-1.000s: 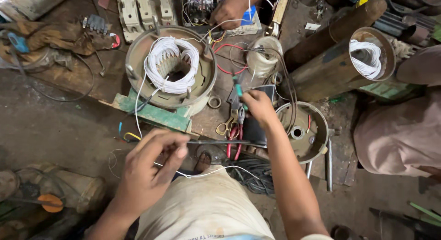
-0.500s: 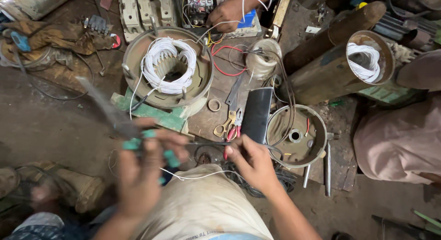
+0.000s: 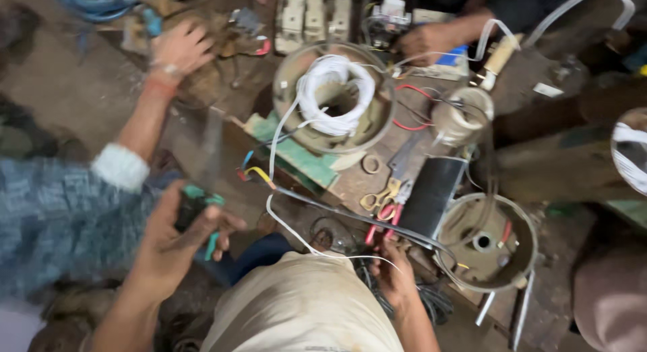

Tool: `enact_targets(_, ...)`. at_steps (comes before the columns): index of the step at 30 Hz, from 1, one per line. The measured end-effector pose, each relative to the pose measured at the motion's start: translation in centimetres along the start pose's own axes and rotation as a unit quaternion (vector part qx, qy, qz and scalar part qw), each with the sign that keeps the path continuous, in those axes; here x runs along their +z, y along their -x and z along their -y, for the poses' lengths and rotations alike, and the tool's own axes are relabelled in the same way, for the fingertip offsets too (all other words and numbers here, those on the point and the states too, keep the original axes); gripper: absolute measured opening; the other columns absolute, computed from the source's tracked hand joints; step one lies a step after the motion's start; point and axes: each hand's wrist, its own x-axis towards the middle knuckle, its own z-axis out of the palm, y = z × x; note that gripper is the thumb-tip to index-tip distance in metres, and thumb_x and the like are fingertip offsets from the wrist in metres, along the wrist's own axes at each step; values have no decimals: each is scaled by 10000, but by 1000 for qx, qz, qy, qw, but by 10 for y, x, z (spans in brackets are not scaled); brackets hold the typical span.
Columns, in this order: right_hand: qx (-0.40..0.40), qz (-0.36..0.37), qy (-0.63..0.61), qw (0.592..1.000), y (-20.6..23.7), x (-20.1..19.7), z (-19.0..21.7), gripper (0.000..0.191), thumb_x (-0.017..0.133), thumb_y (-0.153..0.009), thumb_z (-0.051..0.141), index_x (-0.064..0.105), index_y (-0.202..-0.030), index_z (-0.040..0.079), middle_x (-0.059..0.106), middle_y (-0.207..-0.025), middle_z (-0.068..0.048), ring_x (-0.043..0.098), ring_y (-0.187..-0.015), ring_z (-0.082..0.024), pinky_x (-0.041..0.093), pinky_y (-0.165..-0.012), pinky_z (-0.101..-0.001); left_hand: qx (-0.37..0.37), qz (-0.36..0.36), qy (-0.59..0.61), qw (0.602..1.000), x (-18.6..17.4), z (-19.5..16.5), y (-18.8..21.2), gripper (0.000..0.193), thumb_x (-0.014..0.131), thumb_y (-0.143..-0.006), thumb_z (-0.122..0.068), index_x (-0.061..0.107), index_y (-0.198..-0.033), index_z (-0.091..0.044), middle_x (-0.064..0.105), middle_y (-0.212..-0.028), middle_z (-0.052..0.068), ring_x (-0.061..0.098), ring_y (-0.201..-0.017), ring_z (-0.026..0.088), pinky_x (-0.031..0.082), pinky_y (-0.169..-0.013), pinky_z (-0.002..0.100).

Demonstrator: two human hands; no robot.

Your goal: The person strips insulation from a black cable, twists exposed wires, and secures the connection with electrical tape. They use pliers and scissors to cut and prepare the wires, then wrap the joint with tape.

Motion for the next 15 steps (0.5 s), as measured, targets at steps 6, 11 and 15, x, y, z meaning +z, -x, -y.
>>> enact_targets(6, -22, 94, -80, 992, 12, -6, -7, 196, 612, -1025, 307, 581, -1135, 148, 657, -903, -80, 608, -696, -169, 497, -589, -324, -90, 38, -272, 957, -31, 4, 8, 282, 662, -936, -335, 691, -961, -55, 792, -800, 95, 703, -678, 162, 570, -633, 336)
enact_targets(11, 22, 21, 4, 1000, 31, -28, -33, 397, 578, -942, 219, 551, -1284, 20, 724, -1080, -146, 694, -882, -241, 566, -752, -375, -82, 61, -453, 885, -39, -10, 15, 390, 661, -874, -463, 680, -983, -90, 800, -794, 89, 777, -763, 256, 554, -670, 392)
enact_targets(15, 52, -20, 114, 992, 33, -60, -43, 395, 598, -938, 216, 551, -1276, 16, 725, -1088, -154, 697, -911, -260, 559, -772, -384, -116, 50, -495, 860, -45, -14, 8, 439, 661, -902, -511, 648, -1035, -92, 708, -827, 209, 686, -816, 428, 526, -698, 485)
